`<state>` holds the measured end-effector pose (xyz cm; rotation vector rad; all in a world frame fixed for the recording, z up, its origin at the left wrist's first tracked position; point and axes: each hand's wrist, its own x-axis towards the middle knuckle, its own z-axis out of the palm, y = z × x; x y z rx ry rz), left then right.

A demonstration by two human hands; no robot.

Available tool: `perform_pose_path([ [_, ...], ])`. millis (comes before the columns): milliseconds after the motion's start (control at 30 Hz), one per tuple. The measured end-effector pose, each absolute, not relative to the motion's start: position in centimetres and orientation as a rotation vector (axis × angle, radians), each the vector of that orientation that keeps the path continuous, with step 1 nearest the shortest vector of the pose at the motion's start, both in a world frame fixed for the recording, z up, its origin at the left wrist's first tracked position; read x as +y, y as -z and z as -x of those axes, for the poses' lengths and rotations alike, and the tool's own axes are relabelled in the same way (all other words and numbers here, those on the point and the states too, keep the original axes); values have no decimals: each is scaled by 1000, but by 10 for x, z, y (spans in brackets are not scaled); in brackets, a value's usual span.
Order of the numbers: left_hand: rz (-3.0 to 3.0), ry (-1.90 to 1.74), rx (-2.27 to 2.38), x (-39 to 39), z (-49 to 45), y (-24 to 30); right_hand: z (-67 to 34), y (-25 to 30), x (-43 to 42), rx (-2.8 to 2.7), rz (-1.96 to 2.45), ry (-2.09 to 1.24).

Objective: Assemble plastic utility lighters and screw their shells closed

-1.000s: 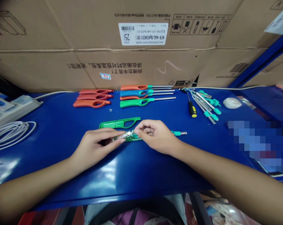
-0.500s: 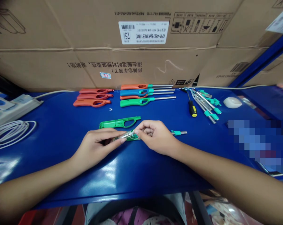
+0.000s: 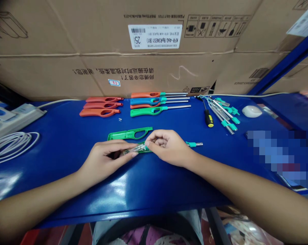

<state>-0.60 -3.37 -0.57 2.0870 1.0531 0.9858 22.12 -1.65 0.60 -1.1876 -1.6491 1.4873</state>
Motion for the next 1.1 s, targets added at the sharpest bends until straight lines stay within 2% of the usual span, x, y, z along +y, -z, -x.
perform_pose_path([
  [1100,-2039,-979,1078,-32,8,8,-219,-4,-19,-1635,1168,-1412],
])
